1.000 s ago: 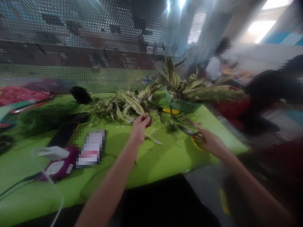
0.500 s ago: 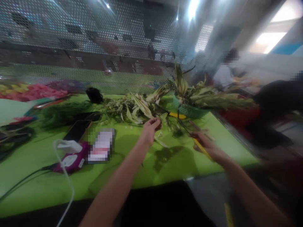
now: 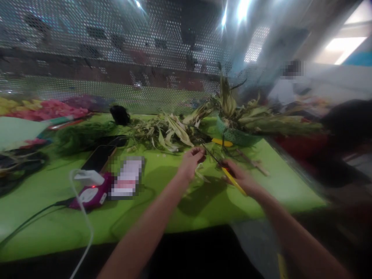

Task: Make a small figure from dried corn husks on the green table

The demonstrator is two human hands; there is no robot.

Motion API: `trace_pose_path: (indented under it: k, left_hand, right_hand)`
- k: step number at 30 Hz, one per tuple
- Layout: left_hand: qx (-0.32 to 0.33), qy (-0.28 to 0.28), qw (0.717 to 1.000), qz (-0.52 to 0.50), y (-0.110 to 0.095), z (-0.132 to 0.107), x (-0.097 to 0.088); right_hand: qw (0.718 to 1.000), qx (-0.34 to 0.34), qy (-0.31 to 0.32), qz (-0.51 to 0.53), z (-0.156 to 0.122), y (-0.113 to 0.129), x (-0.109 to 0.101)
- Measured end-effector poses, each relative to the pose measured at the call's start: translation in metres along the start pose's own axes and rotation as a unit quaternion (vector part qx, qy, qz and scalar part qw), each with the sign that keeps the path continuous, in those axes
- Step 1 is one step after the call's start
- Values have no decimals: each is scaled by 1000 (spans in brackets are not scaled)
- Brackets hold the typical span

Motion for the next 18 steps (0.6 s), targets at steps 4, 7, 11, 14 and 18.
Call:
trace_pose_path:
  k: [4, 7, 11, 14, 18]
  left_hand:
    - [-1, -1, 1000, 4, 3, 1, 0]
    - [0, 1, 1000, 7, 5, 2, -1]
    - [1, 7, 1000, 7, 4, 2, 0]
    - [-2, 6, 1000, 7, 3, 1, 1]
    - [-2, 0, 1000, 6, 3, 1, 0]
  right_hand:
    - [999, -14, 2, 34, 2, 3, 4]
    - [999, -26, 2, 44, 3, 1, 5]
    - [997, -30, -2, 72, 5, -3, 6]
    - [996, -25, -13, 79, 6, -5, 7]
    - [996, -16, -34, 77, 6, -6, 8]
Point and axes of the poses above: each hand's wrist, its own z-axis towards the middle knuckle, its own x-axis out of the palm, y = z × x, the point moved 2 cm from there along z, towards the middle knuckle, and after that the axes turned 12 degrees about z, right-handed, at the moved point
